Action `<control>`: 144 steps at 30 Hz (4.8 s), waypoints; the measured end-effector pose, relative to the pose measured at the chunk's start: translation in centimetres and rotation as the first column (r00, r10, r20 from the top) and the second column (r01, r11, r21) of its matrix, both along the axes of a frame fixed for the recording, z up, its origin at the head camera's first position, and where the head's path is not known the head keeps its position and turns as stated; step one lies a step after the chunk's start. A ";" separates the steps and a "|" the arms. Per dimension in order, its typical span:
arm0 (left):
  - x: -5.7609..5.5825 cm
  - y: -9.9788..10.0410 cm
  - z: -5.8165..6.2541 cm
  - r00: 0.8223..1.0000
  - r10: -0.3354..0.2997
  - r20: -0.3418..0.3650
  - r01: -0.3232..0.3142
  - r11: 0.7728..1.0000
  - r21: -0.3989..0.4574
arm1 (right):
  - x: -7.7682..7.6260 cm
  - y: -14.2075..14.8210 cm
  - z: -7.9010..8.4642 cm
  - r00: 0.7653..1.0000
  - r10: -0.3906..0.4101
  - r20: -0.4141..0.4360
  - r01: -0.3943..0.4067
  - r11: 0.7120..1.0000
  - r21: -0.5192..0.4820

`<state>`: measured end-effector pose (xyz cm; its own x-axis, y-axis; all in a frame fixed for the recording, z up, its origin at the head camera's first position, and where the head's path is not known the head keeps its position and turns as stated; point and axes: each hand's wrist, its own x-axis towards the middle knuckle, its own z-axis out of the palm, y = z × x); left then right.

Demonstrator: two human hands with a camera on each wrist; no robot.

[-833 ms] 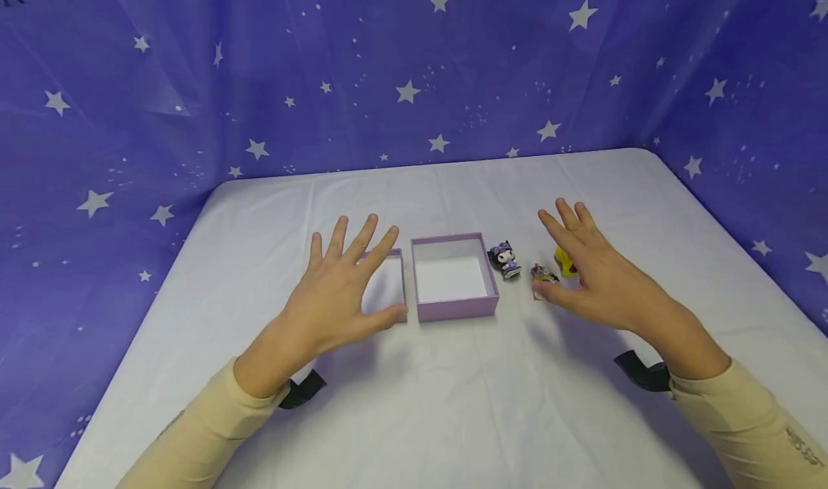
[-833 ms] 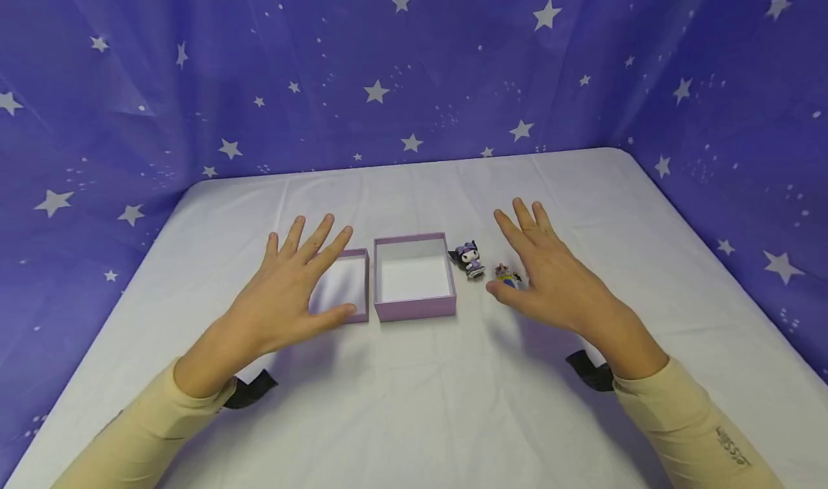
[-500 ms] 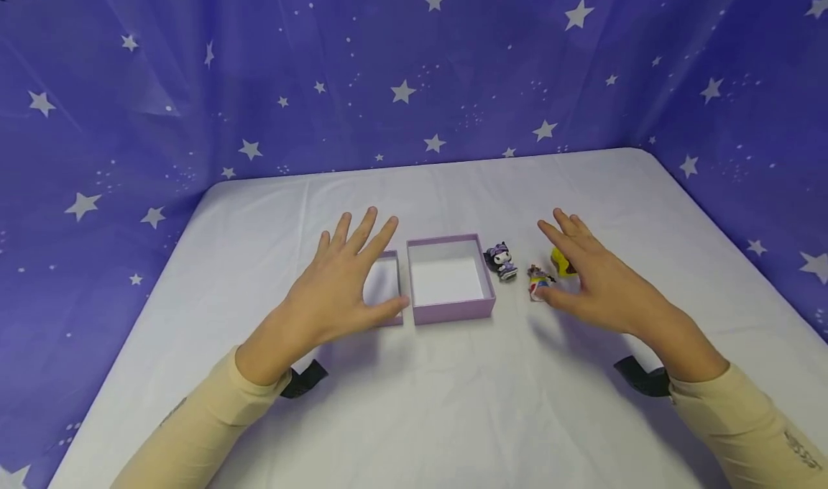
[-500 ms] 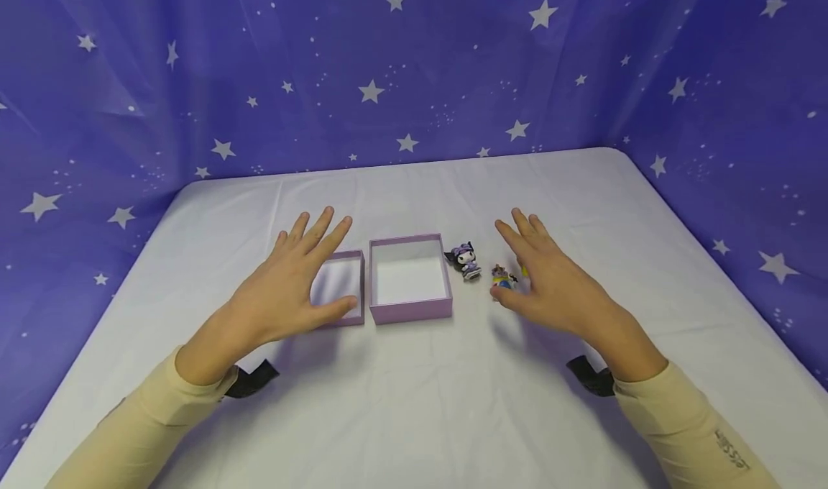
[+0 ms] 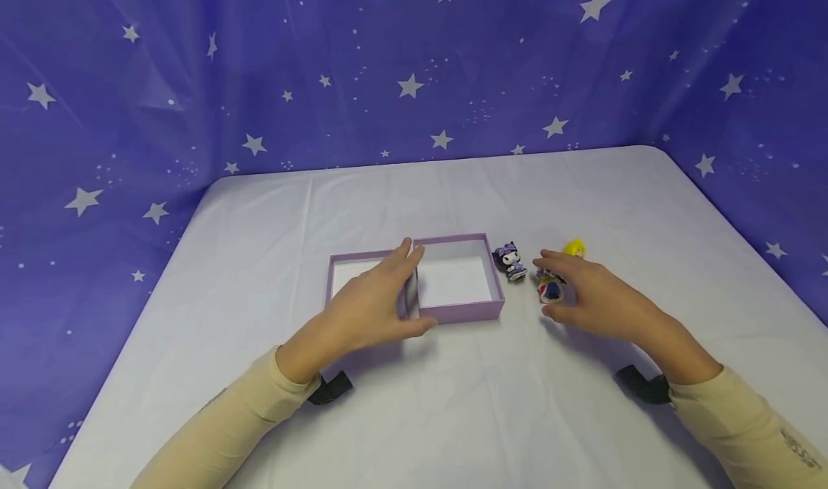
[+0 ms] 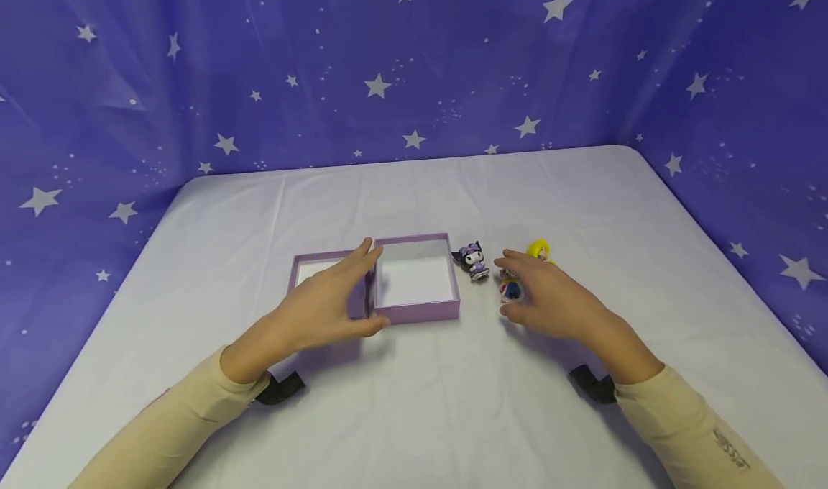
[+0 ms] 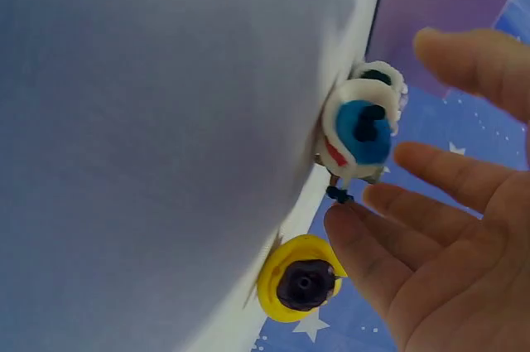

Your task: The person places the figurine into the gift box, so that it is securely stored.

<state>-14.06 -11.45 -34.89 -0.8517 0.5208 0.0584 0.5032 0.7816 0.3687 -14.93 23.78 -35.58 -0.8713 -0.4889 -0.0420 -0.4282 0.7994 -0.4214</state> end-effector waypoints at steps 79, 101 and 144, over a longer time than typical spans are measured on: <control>-0.7 0.0 -1.1 0.999 -0.034 -0.006 0.035 0.994 0.101 | -5.9 -15.0 0.5 0.901 0.423 0.097 -0.410 0.903 -0.130; -0.7 0.1 -1.0 1.000 -0.025 0.002 0.025 0.996 0.087 | -6.6 -6.6 4.9 0.983 0.152 0.106 -0.098 0.911 -0.400; -0.6 0.0 -1.0 1.000 -0.025 0.017 0.023 0.995 0.097 | -6.3 -2.8 1.8 0.990 0.025 -0.139 -0.042 0.992 -0.118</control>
<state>-14.70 -11.40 -35.90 -0.8404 0.5337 0.0946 0.5141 0.7295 0.4511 -21.25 21.00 -33.76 -0.8479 -0.5121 0.1371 -0.5140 0.7306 -0.4494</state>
